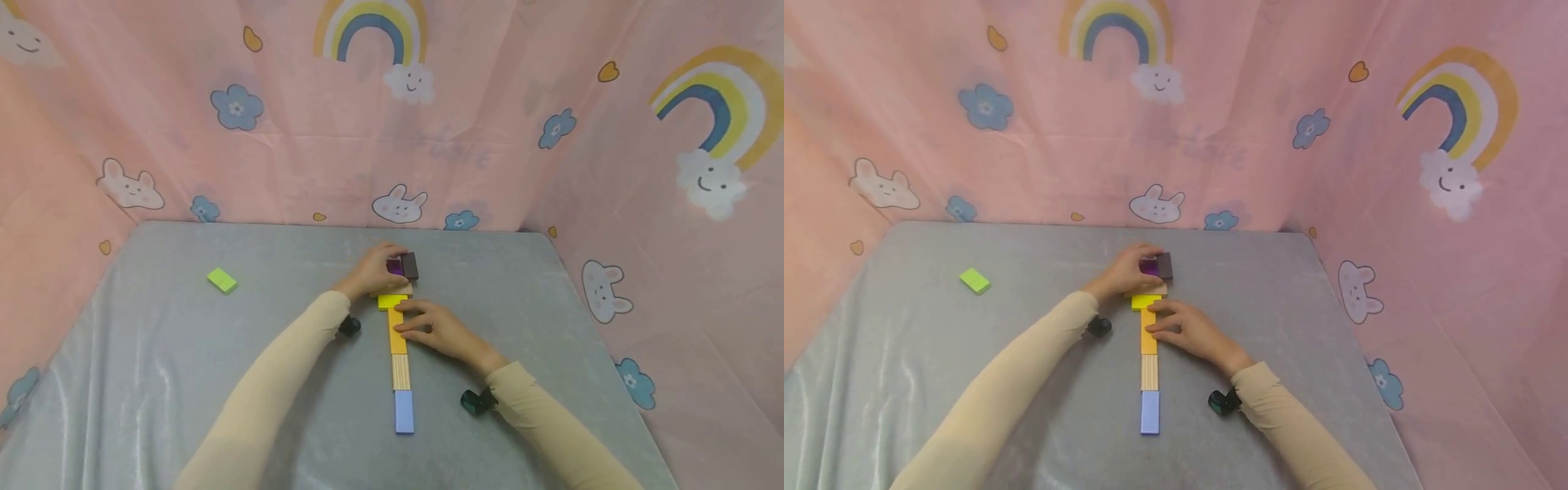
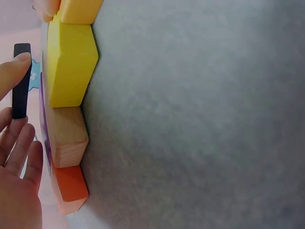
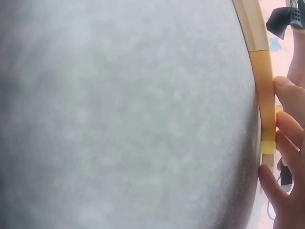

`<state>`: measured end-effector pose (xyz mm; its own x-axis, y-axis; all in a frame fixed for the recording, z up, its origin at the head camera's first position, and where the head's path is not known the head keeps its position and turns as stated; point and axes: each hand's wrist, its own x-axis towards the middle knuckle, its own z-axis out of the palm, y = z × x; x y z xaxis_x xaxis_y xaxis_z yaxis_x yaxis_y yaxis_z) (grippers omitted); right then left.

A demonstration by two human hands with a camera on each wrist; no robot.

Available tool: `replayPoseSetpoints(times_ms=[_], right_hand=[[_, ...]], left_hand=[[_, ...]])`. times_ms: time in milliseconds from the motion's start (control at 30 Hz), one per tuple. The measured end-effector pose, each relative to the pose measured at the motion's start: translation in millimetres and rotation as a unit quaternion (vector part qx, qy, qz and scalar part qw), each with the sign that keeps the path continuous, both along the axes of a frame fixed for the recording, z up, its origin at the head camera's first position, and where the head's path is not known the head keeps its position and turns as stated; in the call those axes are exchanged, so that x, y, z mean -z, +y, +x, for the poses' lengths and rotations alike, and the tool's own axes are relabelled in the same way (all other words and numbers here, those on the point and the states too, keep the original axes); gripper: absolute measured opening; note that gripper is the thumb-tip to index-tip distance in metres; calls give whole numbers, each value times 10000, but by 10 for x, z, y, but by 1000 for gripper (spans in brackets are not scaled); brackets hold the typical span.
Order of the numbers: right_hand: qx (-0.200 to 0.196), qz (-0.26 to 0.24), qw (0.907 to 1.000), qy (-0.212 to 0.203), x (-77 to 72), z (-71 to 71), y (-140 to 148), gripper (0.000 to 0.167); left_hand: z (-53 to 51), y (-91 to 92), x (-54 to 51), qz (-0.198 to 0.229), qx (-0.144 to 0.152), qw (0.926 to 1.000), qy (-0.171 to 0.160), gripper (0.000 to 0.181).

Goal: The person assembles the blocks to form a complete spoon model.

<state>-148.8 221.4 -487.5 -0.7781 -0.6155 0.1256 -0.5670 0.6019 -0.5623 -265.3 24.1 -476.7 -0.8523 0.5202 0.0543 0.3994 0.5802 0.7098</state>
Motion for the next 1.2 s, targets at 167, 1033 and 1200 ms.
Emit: replayPoseSetpoints(times_ms=[167, 1033, 1200], right_hand=[[-5, -23, 10000, -29, 9, -7, -7, 22], [-83, -132, 9998, 106, 11, -5, -2, 22], [-85, -152, 9998, 119, 12, 1, 4, 22]], left_hand=[[-3, 12, 19, -46, -91, 9999, -9, 64], [-50, 33, 4, -416, 116, 9990, 77, 63], [-52, 40, 2, -470, 149, 9988, 62, 62]])
